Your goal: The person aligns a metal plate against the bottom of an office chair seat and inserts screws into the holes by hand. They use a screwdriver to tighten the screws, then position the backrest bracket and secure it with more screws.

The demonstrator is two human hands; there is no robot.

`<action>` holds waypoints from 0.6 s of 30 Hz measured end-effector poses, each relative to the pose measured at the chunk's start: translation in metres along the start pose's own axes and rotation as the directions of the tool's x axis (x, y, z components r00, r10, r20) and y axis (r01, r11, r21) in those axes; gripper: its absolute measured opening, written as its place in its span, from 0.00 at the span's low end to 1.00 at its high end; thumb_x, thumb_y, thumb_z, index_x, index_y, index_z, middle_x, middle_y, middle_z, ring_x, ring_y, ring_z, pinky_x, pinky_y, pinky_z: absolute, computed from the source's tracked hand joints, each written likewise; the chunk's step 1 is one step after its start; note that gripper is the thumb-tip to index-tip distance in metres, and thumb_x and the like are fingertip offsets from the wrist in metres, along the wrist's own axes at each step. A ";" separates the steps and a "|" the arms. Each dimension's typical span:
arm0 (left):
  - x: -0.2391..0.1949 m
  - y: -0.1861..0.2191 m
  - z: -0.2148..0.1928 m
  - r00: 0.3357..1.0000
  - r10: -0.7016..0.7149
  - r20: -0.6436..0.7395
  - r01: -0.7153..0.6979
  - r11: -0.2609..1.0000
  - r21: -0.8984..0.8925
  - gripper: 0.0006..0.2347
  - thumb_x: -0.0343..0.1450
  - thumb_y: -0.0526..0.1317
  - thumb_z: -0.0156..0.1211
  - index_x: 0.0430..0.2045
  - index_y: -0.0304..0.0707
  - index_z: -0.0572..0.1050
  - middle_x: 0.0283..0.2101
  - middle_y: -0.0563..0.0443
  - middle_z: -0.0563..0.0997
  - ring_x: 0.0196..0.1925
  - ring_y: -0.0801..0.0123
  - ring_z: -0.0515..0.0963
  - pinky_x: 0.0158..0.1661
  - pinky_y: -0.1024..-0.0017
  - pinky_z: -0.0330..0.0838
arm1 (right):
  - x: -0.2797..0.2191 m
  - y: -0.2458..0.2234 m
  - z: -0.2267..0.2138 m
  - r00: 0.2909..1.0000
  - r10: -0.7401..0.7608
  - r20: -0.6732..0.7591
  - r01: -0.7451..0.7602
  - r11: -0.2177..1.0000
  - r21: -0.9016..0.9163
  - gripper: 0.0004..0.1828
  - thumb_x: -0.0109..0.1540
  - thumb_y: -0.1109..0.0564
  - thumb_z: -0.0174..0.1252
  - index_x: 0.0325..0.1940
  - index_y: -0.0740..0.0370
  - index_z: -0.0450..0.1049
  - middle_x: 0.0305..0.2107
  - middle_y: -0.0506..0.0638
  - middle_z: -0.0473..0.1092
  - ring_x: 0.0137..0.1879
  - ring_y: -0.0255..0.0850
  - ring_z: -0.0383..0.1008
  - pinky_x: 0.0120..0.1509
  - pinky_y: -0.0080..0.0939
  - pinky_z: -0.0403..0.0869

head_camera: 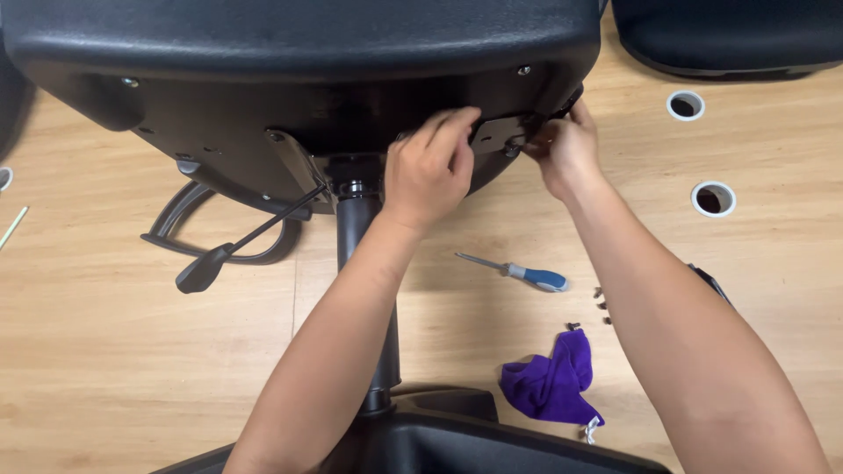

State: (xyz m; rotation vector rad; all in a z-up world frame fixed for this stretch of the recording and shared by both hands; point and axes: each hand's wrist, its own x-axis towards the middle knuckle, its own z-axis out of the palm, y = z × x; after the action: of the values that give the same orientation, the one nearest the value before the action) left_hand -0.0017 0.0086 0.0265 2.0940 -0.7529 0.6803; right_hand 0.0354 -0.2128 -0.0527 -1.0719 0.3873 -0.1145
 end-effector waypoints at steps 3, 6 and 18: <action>0.004 -0.005 -0.022 0.964 0.246 -0.103 -0.225 0.958 0.179 0.16 0.69 0.26 0.62 0.50 0.40 0.76 0.49 0.50 0.82 0.42 0.62 0.84 0.41 0.70 0.81 | 0.018 -0.006 -0.001 0.993 -0.119 0.002 0.118 0.983 -0.137 0.33 0.62 0.70 0.39 0.72 0.56 0.63 0.36 0.53 0.69 0.35 0.38 0.70 0.40 0.41 0.76; 0.011 -0.001 -0.036 0.942 0.318 -0.105 -0.268 0.904 0.333 0.18 0.68 0.29 0.65 0.53 0.42 0.75 0.53 0.52 0.77 0.48 0.60 0.81 0.46 0.63 0.78 | 0.005 -0.027 0.028 0.970 -0.214 0.112 0.226 0.968 -0.111 0.29 0.61 0.71 0.40 0.67 0.60 0.64 0.40 0.50 0.72 0.41 0.36 0.74 0.43 0.39 0.78; -0.023 -0.050 -0.003 0.963 0.261 0.062 -0.205 0.564 0.800 0.40 0.70 0.54 0.74 0.74 0.61 0.53 0.72 0.55 0.50 0.73 0.61 0.54 0.68 0.48 0.54 | -0.018 -0.028 0.070 0.966 -0.223 0.127 0.243 0.956 -0.165 0.20 0.62 0.67 0.35 0.55 0.55 0.60 0.40 0.48 0.70 0.42 0.36 0.75 0.47 0.42 0.82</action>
State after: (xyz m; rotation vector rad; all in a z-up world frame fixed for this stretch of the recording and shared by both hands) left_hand 0.0174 0.0435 -0.0124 2.7837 -0.7728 1.4521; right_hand 0.0467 -0.1637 0.0058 -1.2950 0.1741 -0.2347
